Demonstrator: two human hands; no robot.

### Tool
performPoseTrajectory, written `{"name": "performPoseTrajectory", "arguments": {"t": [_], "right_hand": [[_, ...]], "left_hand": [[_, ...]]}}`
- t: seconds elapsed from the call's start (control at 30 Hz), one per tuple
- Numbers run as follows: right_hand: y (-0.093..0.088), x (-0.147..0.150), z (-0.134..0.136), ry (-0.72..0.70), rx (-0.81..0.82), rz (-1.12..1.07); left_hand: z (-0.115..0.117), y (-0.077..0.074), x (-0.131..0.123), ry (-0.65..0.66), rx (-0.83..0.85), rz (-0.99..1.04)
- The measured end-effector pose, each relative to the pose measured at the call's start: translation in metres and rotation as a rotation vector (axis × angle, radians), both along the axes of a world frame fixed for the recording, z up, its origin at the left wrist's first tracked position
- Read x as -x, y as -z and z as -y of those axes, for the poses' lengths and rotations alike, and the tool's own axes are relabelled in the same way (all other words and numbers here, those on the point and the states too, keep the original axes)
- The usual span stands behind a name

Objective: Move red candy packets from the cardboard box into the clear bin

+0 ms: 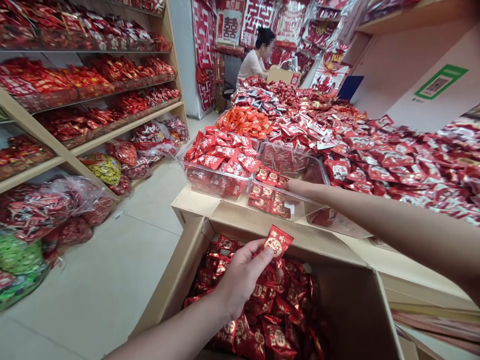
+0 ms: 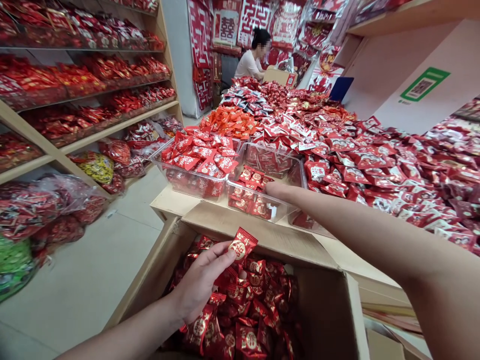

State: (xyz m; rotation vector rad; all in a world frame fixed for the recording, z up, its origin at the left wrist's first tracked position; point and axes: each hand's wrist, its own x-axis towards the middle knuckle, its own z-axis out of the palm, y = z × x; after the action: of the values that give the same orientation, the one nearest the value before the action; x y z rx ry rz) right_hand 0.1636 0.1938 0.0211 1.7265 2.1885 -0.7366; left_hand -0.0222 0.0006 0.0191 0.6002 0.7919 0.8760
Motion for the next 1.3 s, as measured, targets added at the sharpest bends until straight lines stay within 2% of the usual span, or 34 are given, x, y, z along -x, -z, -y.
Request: {"name": "performPoseTrajectory", "arguments": {"t": [0.1, 0.2, 0.33, 0.4, 0.47, 0.57, 0.67, 0.73, 0.83, 0.9, 1.07, 1.3], "right_hand": [[-0.014, -0.004, 0.002, -0.027, -0.014, 0.034], [-0.045, -0.006, 0.012, -0.043, -0.103, 0.034], [-0.094, -0.001, 0.057, -0.009, -0.382, -0.194], [-0.105, 0.006, 0.087, -0.014, -0.37, -0.346], [-0.1, 0.014, 0.114, -0.057, -0.248, -0.433], [-0.072, 0.021, 0.143, -0.066, -0.13, -0.51], [-0.043, 0.019, 0.163, 0.079, -0.138, -0.675], [-0.03, 0.014, 0.175, 0.215, -0.107, -0.83], [-0.018, 0.007, 0.189, 0.374, -0.033, -1.001], [-0.013, 0.003, 0.194, 0.42, -0.009, -1.033], [-0.013, -0.003, 0.194, 0.408, 0.01, -0.986], [-0.046, -0.021, 0.166, 0.264, -0.198, -0.788]], "left_hand": [[0.0, 0.002, -0.001, -0.022, -0.028, -0.016], [-0.001, 0.005, -0.002, -0.047, -0.035, -0.053], [-0.002, 0.008, -0.003, -0.092, -0.039, -0.082], [-0.002, 0.008, -0.005, -0.099, -0.063, -0.093], [-0.002, 0.008, -0.006, -0.092, -0.115, -0.11], [-0.001, 0.011, -0.007, -0.076, -0.184, -0.157], [0.0, 0.016, -0.006, -0.045, -0.233, -0.222], [0.001, 0.019, -0.006, 0.0, -0.297, -0.26], [0.003, 0.02, -0.007, 0.084, -0.358, -0.285], [0.004, 0.019, -0.008, 0.129, -0.357, -0.281], [0.006, 0.017, -0.01, 0.143, -0.338, -0.244], [0.003, 0.019, -0.009, 0.099, -0.28, -0.291]]}}
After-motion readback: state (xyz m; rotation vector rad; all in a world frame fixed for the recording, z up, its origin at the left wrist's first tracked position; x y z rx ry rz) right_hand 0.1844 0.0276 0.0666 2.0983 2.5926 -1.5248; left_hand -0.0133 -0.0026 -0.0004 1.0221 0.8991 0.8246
